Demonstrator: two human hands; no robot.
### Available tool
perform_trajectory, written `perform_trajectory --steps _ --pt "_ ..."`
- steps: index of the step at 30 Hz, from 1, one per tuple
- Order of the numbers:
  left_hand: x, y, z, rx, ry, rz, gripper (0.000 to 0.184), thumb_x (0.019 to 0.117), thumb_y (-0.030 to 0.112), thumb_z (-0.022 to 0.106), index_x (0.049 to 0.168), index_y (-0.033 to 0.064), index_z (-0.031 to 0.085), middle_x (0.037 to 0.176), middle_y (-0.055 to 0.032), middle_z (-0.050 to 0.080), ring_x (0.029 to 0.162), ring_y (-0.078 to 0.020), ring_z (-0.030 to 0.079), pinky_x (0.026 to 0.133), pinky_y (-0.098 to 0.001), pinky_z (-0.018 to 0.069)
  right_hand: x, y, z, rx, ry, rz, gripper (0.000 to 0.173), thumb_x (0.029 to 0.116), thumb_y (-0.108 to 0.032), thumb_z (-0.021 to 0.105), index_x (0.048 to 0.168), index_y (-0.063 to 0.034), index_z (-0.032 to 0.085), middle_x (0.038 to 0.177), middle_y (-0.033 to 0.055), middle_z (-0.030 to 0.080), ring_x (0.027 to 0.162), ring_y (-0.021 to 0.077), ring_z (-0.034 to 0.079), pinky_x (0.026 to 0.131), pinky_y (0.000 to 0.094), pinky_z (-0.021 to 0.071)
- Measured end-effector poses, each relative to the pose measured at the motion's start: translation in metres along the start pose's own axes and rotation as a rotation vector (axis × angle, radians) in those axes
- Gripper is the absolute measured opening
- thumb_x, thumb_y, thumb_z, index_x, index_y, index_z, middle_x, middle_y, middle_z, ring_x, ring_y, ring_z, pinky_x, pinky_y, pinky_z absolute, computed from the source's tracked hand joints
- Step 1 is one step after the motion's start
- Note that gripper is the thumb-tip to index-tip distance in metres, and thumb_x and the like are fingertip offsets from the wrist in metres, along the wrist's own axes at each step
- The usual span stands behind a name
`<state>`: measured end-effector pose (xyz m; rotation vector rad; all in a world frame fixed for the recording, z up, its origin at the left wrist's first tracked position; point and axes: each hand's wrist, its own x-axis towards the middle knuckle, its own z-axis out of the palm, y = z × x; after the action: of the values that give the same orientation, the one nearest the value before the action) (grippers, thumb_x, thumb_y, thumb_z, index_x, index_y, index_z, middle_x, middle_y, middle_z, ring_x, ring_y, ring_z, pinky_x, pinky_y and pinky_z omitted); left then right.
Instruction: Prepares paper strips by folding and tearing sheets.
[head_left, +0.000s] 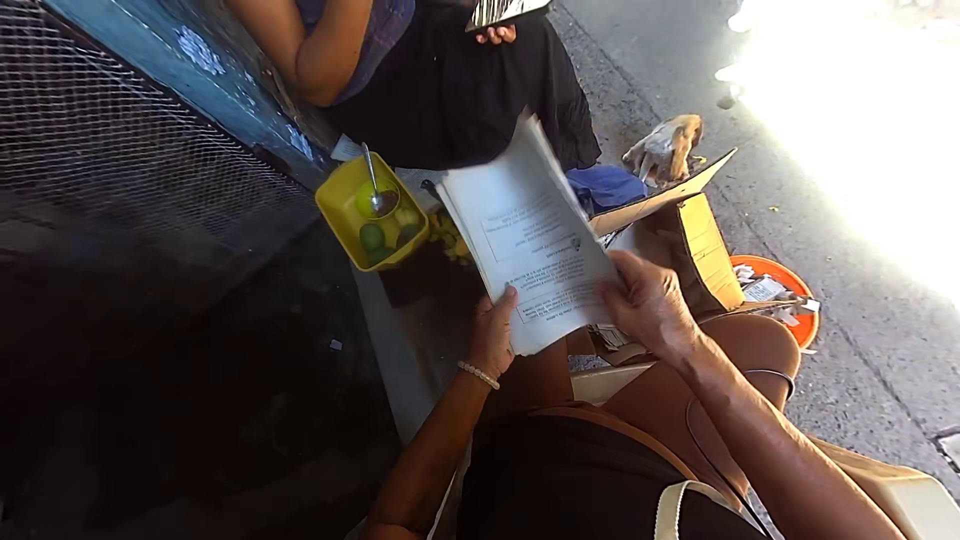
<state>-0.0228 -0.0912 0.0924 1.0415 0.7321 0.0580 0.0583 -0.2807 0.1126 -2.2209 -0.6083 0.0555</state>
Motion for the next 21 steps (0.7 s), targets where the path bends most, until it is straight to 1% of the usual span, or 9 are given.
perform_trajectory --steps 2,5,7,9,12,15,17,19,21 --pt "-0.007 -0.014 0.001 -0.013 0.011 -0.146 0.026 0.1105 0.016 0.044 0.129 -0.0004 0.051 0.103 -0.0149 0.071 0.090 -0.0220 0.074 0.079 -0.0385 0.0631 -0.017 -0.017 0.015 -0.193 -0.081 -0.030 0.040 0.0863 0.004 0.062 0.126 0.0061 0.064 0.100 0.0247 0.070 0.087 0.0410 0.071 0.073 0.0572 0.0573" --pt "-0.017 -0.035 -0.001 -0.062 -0.023 -0.270 0.040 0.1127 0.030 0.036 0.141 0.0023 0.044 0.117 -0.0174 0.068 0.102 -0.0257 0.071 0.087 -0.0428 0.0611 -0.041 -0.025 0.055 -0.509 -0.078 -0.141 0.047 0.0777 0.011 0.066 0.124 0.0114 0.064 0.095 0.0255 0.068 0.082 0.0408 0.071 0.061 0.0464 0.0571" --pt "-0.020 -0.043 -0.005 -0.087 -0.060 -0.261 0.044 0.1132 0.033 0.032 0.143 0.0025 0.043 0.120 -0.0165 0.067 0.106 -0.0241 0.070 0.091 -0.0418 0.0594 -0.051 -0.032 0.072 -0.614 -0.123 -0.144 0.044 0.0820 0.010 0.064 0.126 0.0126 0.063 0.098 0.0249 0.067 0.083 0.0379 0.070 0.058 0.0416 0.0557" --pt "-0.023 -0.045 -0.007 -0.120 -0.085 -0.246 0.042 0.1138 0.031 0.028 0.140 0.0025 0.045 0.117 -0.0137 0.068 0.105 -0.0201 0.069 0.092 -0.0376 0.0580 -0.056 -0.044 0.078 -0.617 -0.264 -0.090 0.043 0.0891 0.007 0.059 0.131 0.0143 0.059 0.110 0.0273 0.066 0.087 0.0380 0.071 0.060 0.0413 0.0570" --pt "-0.026 -0.043 -0.006 -0.125 -0.064 -0.258 0.040 0.1143 0.026 0.024 0.130 0.0031 0.052 0.108 -0.0097 0.067 0.098 -0.0151 0.068 0.087 -0.0316 0.0568 -0.054 -0.072 0.073 -0.601 -0.567 0.053 0.047 0.0998 0.004 0.046 0.145 0.0161 0.042 0.131 0.0306 0.057 0.098 0.0377 0.070 0.072 0.0407 0.0581" --pt "-0.019 -0.041 -0.014 0.081 -0.028 -0.131 0.057 0.1135 0.039 0.020 0.135 -0.0017 0.054 0.119 -0.0151 0.067 0.108 -0.0164 0.066 0.094 -0.0333 0.0548 -0.041 -0.081 0.068 -0.579 -0.760 0.124 0.050 0.1002 0.003 0.045 0.147 0.0187 0.034 0.136 0.0314 0.050 0.101 0.0366 0.069 0.081 0.0393 0.0571" --pt "-0.006 -0.042 -0.024 0.351 0.022 0.058 0.058 0.1136 0.036 0.022 0.135 -0.0059 0.056 0.124 -0.0201 0.064 0.114 -0.0186 0.064 0.101 -0.0349 0.0520 -0.031 -0.077 0.068 -0.537 -0.837 0.182 0.056 0.0977 0.002 0.051 0.147 0.0189 0.031 0.137 0.0305 0.048 0.105 0.0365 0.068 0.086 0.0397 0.0568" --pt "0.010 -0.042 -0.034 0.553 0.053 0.177 0.048 0.1127 0.031 0.033 0.126 -0.0050 0.061 0.116 -0.0205 0.066 0.108 -0.0218 0.065 0.097 -0.0401 0.0527 -0.024 -0.074 0.070 -0.482 -0.888 0.221 0.062 0.0948 0.000 0.057 0.148 0.0177 0.030 0.138 0.0300 0.046 0.107 0.0374 0.066 0.089 0.0418 0.0562" --pt "0.017 -0.042 -0.037 0.693 0.038 0.232 0.039 0.1117 0.026 0.039 0.118 -0.0040 0.063 0.105 -0.0174 0.067 0.100 -0.0206 0.065 0.093 -0.0396 0.0518 -0.020 -0.075 0.072 -0.447 -0.913 0.235 0.066 0.0946 -0.002 0.059 0.149 0.0168 0.029 0.139 0.0302 0.045 0.110 0.0374 0.065 0.091 0.0415 0.0552"
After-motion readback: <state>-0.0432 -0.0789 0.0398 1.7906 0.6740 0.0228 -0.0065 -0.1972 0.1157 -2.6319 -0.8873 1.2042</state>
